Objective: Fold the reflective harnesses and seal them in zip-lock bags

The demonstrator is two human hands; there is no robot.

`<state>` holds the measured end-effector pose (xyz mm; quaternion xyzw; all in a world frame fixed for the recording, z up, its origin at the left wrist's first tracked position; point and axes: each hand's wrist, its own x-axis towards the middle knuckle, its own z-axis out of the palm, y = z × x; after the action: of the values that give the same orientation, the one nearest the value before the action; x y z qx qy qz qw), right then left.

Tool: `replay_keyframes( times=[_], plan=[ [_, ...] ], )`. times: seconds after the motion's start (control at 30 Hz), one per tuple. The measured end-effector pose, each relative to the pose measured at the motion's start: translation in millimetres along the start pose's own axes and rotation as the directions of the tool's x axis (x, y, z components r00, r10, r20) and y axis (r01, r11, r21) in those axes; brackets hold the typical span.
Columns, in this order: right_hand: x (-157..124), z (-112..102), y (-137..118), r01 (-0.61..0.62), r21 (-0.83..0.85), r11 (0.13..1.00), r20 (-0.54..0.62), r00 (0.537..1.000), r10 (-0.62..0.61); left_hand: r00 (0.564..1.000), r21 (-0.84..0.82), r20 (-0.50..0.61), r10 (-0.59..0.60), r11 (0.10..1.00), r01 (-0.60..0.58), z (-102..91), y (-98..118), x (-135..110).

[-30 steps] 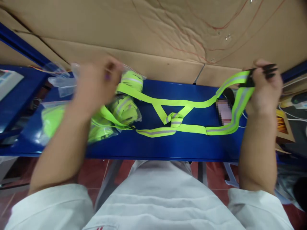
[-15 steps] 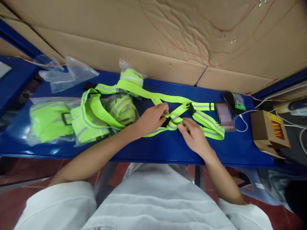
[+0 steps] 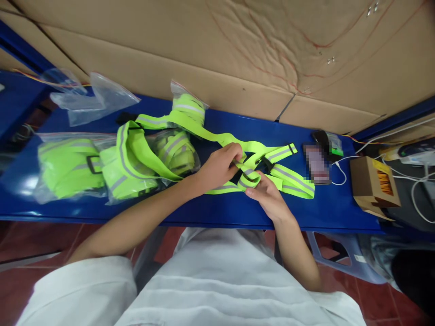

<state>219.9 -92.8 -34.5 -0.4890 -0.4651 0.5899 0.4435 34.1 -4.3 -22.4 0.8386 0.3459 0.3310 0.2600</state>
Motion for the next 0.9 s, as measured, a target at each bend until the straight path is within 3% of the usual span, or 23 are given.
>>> replay_keyframes(
  times=[0.07,0.13,0.23,0.3,0.37,0.47,0.53,0.63,0.7,0.9],
  plan=[
    [-2,3,3,0.006,-0.049,0.999,-0.055,0.998,-0.009,0.999,0.133,0.048,0.009,0.991,-0.015,-2.1,3,-1],
    [-3,5,8,0.059,-0.207,0.977,-0.163,0.982,-0.094,0.996,0.312,0.086,-0.005,0.95,-0.022,-5.2,6,-1],
    [-6,4,16,0.1,-0.419,0.902,-0.319,0.915,-0.249,0.997,0.524,0.071,-0.021,0.851,-0.019,-9.7,5,0],
    [-8,4,18,0.11,-0.509,0.854,-0.358,0.875,-0.326,0.997,0.576,0.073,-0.035,0.817,-0.013,-10.4,1,2],
    [-10,7,19,0.126,-0.686,0.717,-0.313,0.838,-0.446,0.991,0.578,0.126,-0.051,0.815,-0.032,-8.9,-3,2],
    [-12,13,20,0.105,-0.904,0.414,-0.182,0.783,-0.595,0.982,0.578,0.185,-0.041,0.813,-0.075,-6.6,-3,0],
    [-13,15,21,0.077,-0.946,0.314,-0.145,0.768,-0.624,0.976,0.562,0.216,0.029,0.814,-0.149,-6.9,2,-3],
    [-15,13,26,0.093,-0.961,0.262,-0.091,0.786,-0.612,0.927,0.47,0.324,0.187,0.819,-0.329,-9.4,10,-9],
    [-20,12,29,0.139,-0.959,0.248,-0.038,0.802,-0.596,0.901,0.468,0.376,0.218,0.794,-0.388,-11.4,12,-11],
    [-53,23,32,0.22,-0.952,0.211,0.109,0.892,-0.439,0.942,0.723,0.291,0.168,0.606,-0.331,-16.8,5,-16]
  ],
)
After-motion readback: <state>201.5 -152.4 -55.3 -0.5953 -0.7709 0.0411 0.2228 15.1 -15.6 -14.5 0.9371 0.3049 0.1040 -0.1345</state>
